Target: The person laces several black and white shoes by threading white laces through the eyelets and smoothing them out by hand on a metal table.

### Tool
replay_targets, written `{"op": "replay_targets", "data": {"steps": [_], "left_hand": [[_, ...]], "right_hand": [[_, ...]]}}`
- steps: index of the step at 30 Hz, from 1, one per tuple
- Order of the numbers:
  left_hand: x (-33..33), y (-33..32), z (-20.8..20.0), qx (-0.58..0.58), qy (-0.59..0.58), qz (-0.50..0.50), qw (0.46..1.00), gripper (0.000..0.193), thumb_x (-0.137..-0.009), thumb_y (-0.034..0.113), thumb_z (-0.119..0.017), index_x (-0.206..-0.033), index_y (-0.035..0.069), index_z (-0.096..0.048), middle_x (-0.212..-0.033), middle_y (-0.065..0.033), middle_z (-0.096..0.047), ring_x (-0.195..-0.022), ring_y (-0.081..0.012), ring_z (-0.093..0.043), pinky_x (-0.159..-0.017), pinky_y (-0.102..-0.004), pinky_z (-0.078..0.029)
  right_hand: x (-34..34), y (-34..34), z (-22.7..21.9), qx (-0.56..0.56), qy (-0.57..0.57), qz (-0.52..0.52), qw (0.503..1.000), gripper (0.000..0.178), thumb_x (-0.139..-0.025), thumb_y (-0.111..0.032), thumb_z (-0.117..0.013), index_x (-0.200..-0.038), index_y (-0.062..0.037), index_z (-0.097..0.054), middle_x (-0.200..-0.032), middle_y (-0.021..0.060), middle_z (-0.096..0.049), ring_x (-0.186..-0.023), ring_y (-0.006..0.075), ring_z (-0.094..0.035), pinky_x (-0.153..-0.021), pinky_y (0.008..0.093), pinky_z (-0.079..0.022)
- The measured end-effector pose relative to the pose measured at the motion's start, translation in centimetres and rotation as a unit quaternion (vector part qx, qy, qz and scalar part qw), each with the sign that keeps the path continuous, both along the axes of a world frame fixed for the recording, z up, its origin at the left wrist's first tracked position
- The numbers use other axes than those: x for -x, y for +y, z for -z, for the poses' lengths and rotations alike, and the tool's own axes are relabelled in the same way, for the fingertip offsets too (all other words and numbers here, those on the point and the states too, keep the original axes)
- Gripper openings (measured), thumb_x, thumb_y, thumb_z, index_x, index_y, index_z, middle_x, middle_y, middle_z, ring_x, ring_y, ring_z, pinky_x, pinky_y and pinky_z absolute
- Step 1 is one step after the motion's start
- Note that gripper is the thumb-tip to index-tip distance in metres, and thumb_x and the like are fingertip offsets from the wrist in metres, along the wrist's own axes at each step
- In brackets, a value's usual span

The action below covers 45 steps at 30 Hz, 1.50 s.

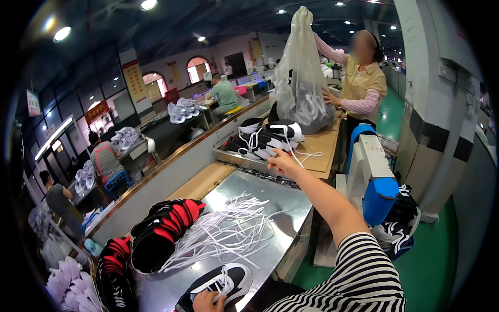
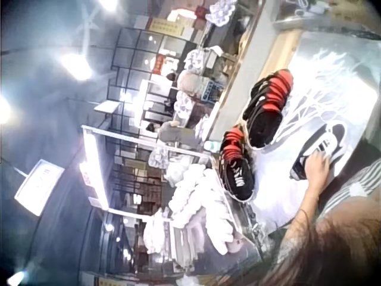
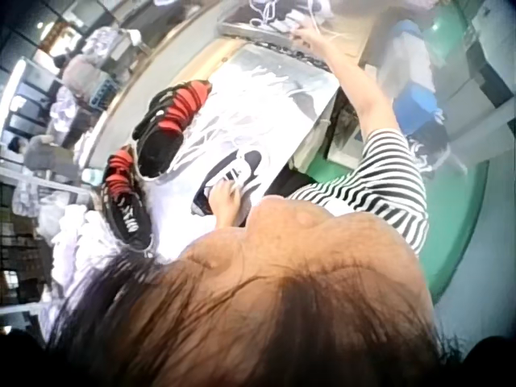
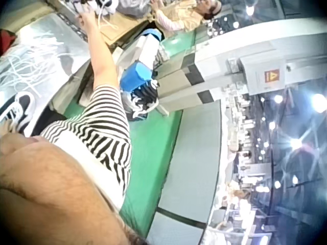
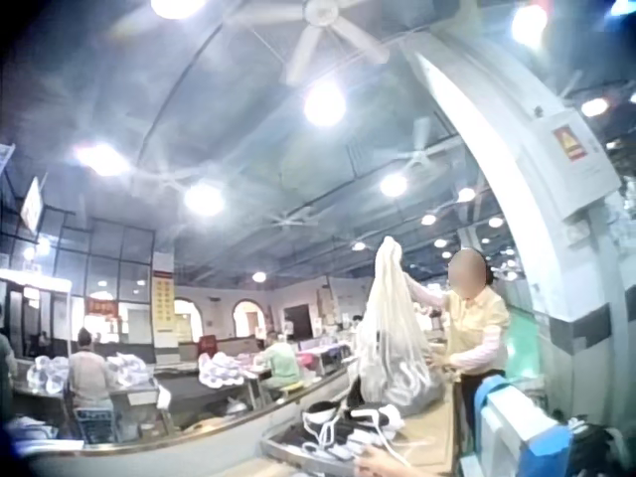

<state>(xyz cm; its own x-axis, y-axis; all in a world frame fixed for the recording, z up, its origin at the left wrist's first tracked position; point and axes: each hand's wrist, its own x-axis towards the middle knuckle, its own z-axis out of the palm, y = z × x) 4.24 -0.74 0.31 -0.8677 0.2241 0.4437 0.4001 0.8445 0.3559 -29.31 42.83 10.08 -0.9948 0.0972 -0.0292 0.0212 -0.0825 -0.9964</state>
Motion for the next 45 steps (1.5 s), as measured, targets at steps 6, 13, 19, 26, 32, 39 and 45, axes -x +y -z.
{"op": "replay_targets", "data": {"steps": [6,13,19,26,32,39,45], "left_hand": [[0.3,0.8,-0.6,0.011,-0.013,0.016,1.000,0.018,-0.080,0.022,-0.070,-0.089,0.007,-0.065,-0.083,-0.0144,-0.060,-0.081,-0.0369,-0.058,-0.071,-0.0476,-0.046],[0.8,0.7,-0.2,0.021,-0.022,0.021,0.999,0.021,-0.081,0.026,-0.071,-0.091,0.008,-0.066,-0.082,-0.0140,-0.061,-0.079,-0.0369,-0.059,-0.070,-0.0469,-0.046],[0.9,0.8,-0.1,0.022,-0.012,0.020,1.000,0.024,-0.082,0.028,-0.071,-0.090,0.007,-0.067,-0.083,-0.0150,-0.062,-0.081,-0.0370,-0.059,-0.074,-0.0463,-0.047],[1.0,0.6,0.2,0.034,-0.010,0.003,0.999,0.025,-0.083,0.030,-0.069,-0.090,0.006,-0.069,-0.085,-0.0161,-0.063,-0.083,-0.0373,-0.061,-0.075,-0.0456,-0.046],[1.0,1.2,0.2,0.042,-0.028,0.004,0.999,0.027,-0.083,0.032,-0.069,-0.095,0.008,-0.068,-0.089,-0.0142,-0.063,-0.086,-0.0352,-0.060,-0.084,-0.0484,-0.043],[0.6,1.2,-0.6,0.045,-0.034,0.000,0.998,0.024,-0.083,0.028,-0.069,-0.093,0.007,-0.069,-0.088,-0.0158,-0.063,-0.085,-0.0373,-0.060,-0.080,-0.0494,-0.043],[0.7,1.4,-1.1,0.048,-0.033,0.008,0.998,0.016,-0.082,0.022,-0.068,-0.086,0.007,-0.066,-0.082,-0.0135,-0.060,-0.080,-0.0359,-0.058,-0.073,-0.0460,-0.042]], "right_hand": [[-0.7,1.8,1.1,-0.021,-0.010,0.006,1.000,0.035,-0.091,-0.015,-0.063,-0.123,-0.0041,-0.052,-0.076,0.0071,-0.065,-0.050,0.0064,-0.040,-0.043,0.0240,-0.028],[-3.4,-2.0,5.9,-0.070,0.009,-0.104,0.992,0.022,-0.087,-0.019,-0.066,-0.104,-0.0056,-0.063,-0.078,0.0037,-0.068,-0.049,0.0046,-0.040,-0.042,0.0229,-0.029],[-6.6,-8.0,6.9,-0.100,0.034,-0.228,0.968,0.023,-0.088,-0.016,-0.063,-0.107,-0.0040,-0.062,-0.078,0.0039,-0.070,-0.048,0.0042,-0.041,-0.041,0.0233,-0.030],[-10.1,-12.6,6.6,-0.125,0.054,-0.311,0.940,0.020,-0.090,-0.015,-0.059,-0.106,-0.0034,-0.061,-0.078,0.0031,-0.070,-0.049,0.0038,-0.040,-0.044,0.0232,-0.033],[-10.8,-12.2,9.1,-0.113,0.058,-0.341,0.932,0.018,-0.090,-0.015,-0.059,-0.105,-0.0055,-0.062,-0.079,0.0018,-0.070,-0.052,0.0038,-0.043,-0.045,0.0229,-0.034],[-13.4,-15.0,8.0,-0.118,0.120,-0.389,0.906,0.019,-0.084,-0.011,-0.067,-0.101,-0.0025,-0.062,-0.087,0.0042,-0.070,-0.077,0.0096,-0.061,-0.066,0.0261,-0.047],[-18.3,-20.1,7.8,-0.058,0.190,-0.487,0.850,0.012,-0.091,-0.002,-0.059,-0.103,-0.0006,-0.059,-0.093,0.0055,-0.070,-0.092,0.0117,-0.067,-0.082,0.0268,-0.051]]}}
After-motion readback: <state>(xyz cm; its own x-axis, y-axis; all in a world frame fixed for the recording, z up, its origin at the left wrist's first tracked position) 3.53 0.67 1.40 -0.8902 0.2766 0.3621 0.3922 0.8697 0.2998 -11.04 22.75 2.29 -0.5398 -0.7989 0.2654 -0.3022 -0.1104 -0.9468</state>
